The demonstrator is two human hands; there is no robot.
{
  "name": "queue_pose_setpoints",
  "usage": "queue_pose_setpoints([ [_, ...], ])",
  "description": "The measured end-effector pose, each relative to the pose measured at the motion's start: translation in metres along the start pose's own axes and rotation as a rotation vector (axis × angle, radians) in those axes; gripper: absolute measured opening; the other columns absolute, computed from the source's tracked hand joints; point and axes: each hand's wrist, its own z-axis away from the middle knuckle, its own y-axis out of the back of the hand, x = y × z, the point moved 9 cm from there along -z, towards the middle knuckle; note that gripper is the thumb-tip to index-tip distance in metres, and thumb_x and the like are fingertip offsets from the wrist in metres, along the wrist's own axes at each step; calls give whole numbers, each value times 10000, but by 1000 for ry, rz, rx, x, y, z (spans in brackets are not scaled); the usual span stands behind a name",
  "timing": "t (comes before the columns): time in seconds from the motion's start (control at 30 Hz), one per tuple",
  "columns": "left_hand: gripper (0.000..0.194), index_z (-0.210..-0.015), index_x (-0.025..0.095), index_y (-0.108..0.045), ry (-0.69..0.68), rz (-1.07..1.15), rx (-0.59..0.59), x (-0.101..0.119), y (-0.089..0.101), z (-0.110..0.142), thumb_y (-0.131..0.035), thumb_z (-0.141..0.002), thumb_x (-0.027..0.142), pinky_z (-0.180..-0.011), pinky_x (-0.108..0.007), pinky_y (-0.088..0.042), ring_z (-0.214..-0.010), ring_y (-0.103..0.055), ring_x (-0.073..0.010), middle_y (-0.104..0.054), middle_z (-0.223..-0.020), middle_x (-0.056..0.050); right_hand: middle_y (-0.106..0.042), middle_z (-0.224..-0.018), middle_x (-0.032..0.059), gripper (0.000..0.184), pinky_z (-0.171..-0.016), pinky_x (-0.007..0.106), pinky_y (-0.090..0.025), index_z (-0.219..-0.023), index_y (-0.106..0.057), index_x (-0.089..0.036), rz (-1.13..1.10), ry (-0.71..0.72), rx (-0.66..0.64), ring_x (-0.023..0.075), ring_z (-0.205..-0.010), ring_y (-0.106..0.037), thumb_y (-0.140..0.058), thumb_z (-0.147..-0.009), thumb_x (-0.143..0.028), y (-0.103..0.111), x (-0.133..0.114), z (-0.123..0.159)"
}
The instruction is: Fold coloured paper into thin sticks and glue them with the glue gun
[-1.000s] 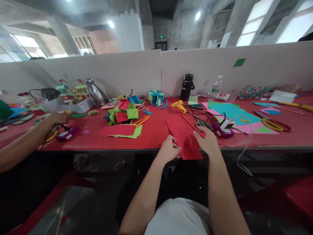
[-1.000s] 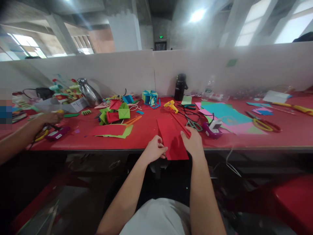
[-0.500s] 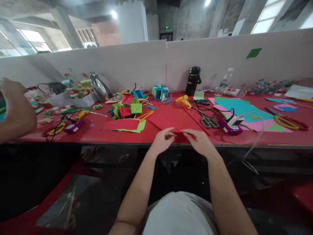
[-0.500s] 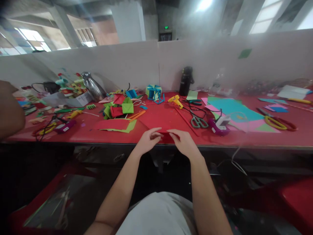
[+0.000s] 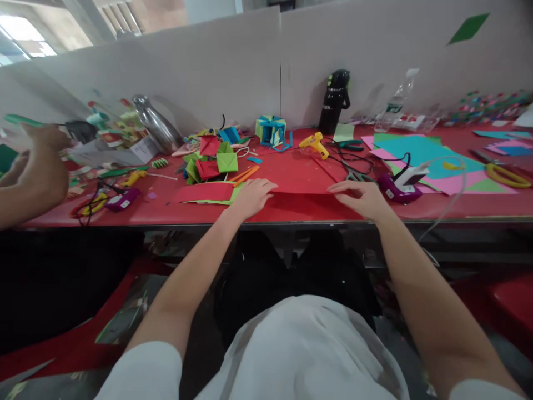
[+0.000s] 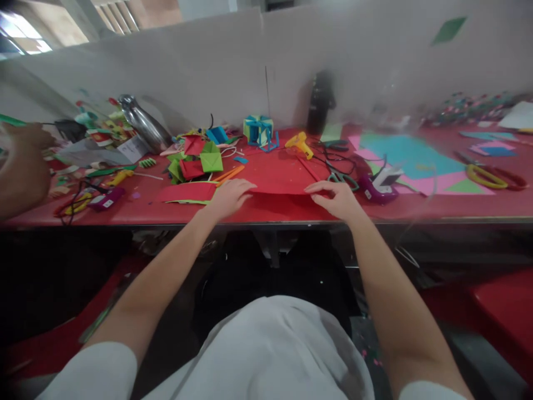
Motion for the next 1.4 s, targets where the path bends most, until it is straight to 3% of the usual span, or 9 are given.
queue_pose_setpoints([
  [0.1, 289, -1133, 231, -697, -62, 10, -50, 4, -8, 0, -443, -1004, 188, -881, -348, -445, -1069, -653, -208, -732, -1109, -50, -767, -1043, 49, 157, -938, 427, -538, -922, -785, -249, 98, 6, -110, 261, -994, -713, -677, -820, -303, -10, -1, 0],
  [0.23, 290, -1111, 227, -718, -80, 43, -87, 8, -18, 2, -449, -1004, 226, -831, -318, -463, -1030, -666, -206, -728, -1098, -60, -729, -1127, 73, 233, -986, 466, -496, -985, -790, -250, 359, 120, -204, 279, -1044, -672, -690, -852, -413, -30, -11, -1],
  [0.33, 284, -1099, 219, -721, -44, 138, -64, 7, -20, 4, -456, -1007, 256, -844, -312, -469, -1041, -651, -206, -714, -1100, -65, -720, -1114, 77, 284, -990, 446, -485, -1096, -769, -249, 388, 156, -308, 270, -1061, -652, -627, -914, -415, -54, -11, -6],
  [0.57, 256, -1011, 189, -720, 3, 199, -93, 19, -23, -3, -489, -1001, 298, -861, -326, -466, -1006, -617, -215, -665, -1037, -80, -691, -961, 90, 245, -884, 400, -483, -917, -749, -214, 406, 176, -297, 250, -931, -633, -556, -954, -361, -74, -11, -19],
  [0.77, 200, -957, 195, -685, 14, 261, -104, 31, -21, -9, -488, -980, 221, -822, -313, -459, -945, -618, -201, -665, -994, -63, -681, -872, 68, 200, -765, 357, -463, -870, -686, -207, 421, 99, -304, 230, -826, -613, -593, -927, -375, -77, -12, -18],
  [0.93, 211, -975, 188, -658, 54, 257, -118, 31, -25, -11, -482, -1005, 300, -835, -322, -457, -943, -620, -209, -672, -986, -63, -714, -904, 54, 196, -764, 336, -463, -889, -671, -224, 434, 15, -330, 216, -837, -630, -573, -935, -386, -86, -7, -21],
  [1.13, 273, -957, 172, -632, 152, 98, -105, 39, -27, -17, -483, -1013, 394, -815, -361, -435, -938, -618, -248, -682, -967, -87, -733, -856, 61, 341, -631, 314, -426, -849, -682, -228, 558, -141, -381, 207, -755, -635, -559, -919, -538, -95, 6, -32],
  [1.3, 178, -1043, 193, -657, 158, 55, 3, 48, -22, -15, -530, -986, 303, -931, -440, -385, -1062, -574, -275, -664, -1121, -94, -717, -824, 59, 381, -602, 322, -415, -799, -671, -236, 630, -235, -413, 213, -723, -627, -626, -850, -610, -94, 14, -41],
  [1.4, 233, -1019, 197, -692, 100, -20, 36, 63, -19, -10, -465, -976, 170, -976, -469, -358, -1123, -539, -287, -652, -1155, -106, -722, -880, 76, 351, -685, 369, -446, -832, -670, -232, 678, -259, -352, 263, -818, -647, -626, -870, -578, -94, 3, -35],
])
